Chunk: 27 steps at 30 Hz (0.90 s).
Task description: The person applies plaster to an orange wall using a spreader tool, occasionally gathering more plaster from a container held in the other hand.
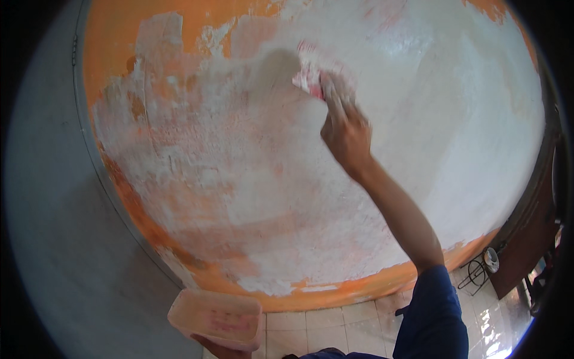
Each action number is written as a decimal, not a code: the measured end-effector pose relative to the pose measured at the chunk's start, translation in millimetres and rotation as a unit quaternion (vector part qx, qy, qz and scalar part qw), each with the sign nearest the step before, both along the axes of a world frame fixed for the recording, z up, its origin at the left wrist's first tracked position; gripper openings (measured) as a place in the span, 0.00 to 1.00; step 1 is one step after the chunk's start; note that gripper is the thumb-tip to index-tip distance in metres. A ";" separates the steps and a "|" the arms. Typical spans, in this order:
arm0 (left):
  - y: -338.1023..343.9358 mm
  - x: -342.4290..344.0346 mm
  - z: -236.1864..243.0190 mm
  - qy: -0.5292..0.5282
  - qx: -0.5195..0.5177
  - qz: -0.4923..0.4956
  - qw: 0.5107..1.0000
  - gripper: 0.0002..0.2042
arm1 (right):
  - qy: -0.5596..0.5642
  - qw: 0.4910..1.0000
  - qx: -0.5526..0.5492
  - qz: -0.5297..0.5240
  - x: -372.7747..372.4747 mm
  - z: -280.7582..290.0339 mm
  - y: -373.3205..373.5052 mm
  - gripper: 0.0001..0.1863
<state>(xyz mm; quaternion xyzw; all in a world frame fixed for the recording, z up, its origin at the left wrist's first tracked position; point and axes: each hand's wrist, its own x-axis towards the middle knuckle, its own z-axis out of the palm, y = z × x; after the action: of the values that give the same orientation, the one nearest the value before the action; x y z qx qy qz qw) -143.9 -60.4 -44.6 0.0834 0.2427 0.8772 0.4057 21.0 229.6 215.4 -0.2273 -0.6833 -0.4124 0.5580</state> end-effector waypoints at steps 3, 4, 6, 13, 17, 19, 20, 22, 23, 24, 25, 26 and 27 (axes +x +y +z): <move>6.8 -0.9 1.2 -0.011 0.003 -0.009 1.000 0.39 | -0.051 0.993 0.025 -0.099 -10.6 8.4 23.9 0.30; 7.3 -1.3 2.2 -0.004 0.000 -0.011 1.000 0.39 | -0.067 0.991 0.005 -0.120 -19.3 1.5 36.3 0.29; 10.2 -7.1 2.9 0.003 -0.004 -0.008 1.000 0.39 | -0.143 0.969 0.024 -0.200 -43.7 -42.6 56.7 0.29; 9.1 -4.2 0.2 0.000 0.008 -0.020 1.000 0.39 | -0.343 0.933 -0.096 -0.049 -83.5 -253.2 -1.1 0.25; 0.0 -9.9 1.2 -0.019 0.018 -0.006 1.000 0.39 | -0.245 0.924 -0.243 0.163 -50.6 -193.2 -40.8 0.30; -2.1 -10.7 2.2 -0.028 0.015 -0.002 0.999 0.39 | -0.154 0.981 -0.080 0.081 -12.8 -117.4 -23.6 0.30; -3.9 -11.3 2.2 -0.032 0.019 0.011 0.999 0.39 | -0.106 0.994 -0.011 0.031 3.9 -80.4 -3.7 0.26; -4.2 -13.4 -4.8 -0.020 0.022 0.005 1.000 0.39 | 0.080 0.995 0.003 -0.063 34.6 4.5 1.9 0.23; -3.4 -13.1 -6.9 -0.015 0.023 -0.002 1.000 0.40 | 0.105 0.989 0.078 -0.065 52.1 35.1 7.5 0.21; -1.8 -9.1 -1.8 -0.020 0.009 -0.005 1.000 0.39 | 0.094 0.988 0.072 -0.097 65.4 39.1 25.0 0.17; -0.6 -2.7 7.9 -0.024 -0.008 -0.006 1.000 0.39 | 0.083 0.986 0.065 -0.127 77.6 41.9 44.3 0.14; -3.1 -0.6 14.0 -0.029 -0.025 0.003 0.999 0.39 | 0.061 0.980 -0.078 -0.174 73.9 19.4 54.0 0.10; -5.7 -3.4 11.7 -0.021 -0.023 0.015 0.999 0.39 | -0.007 0.959 -0.169 -0.226 48.3 -17.2 53.5 0.04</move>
<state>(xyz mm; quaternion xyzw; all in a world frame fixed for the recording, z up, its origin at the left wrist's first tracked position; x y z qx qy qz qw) -147.3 -66.1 -32.8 0.0527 0.2553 0.8790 0.3994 69.3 283.1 198.2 -0.4645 -0.6775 -0.4076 0.3988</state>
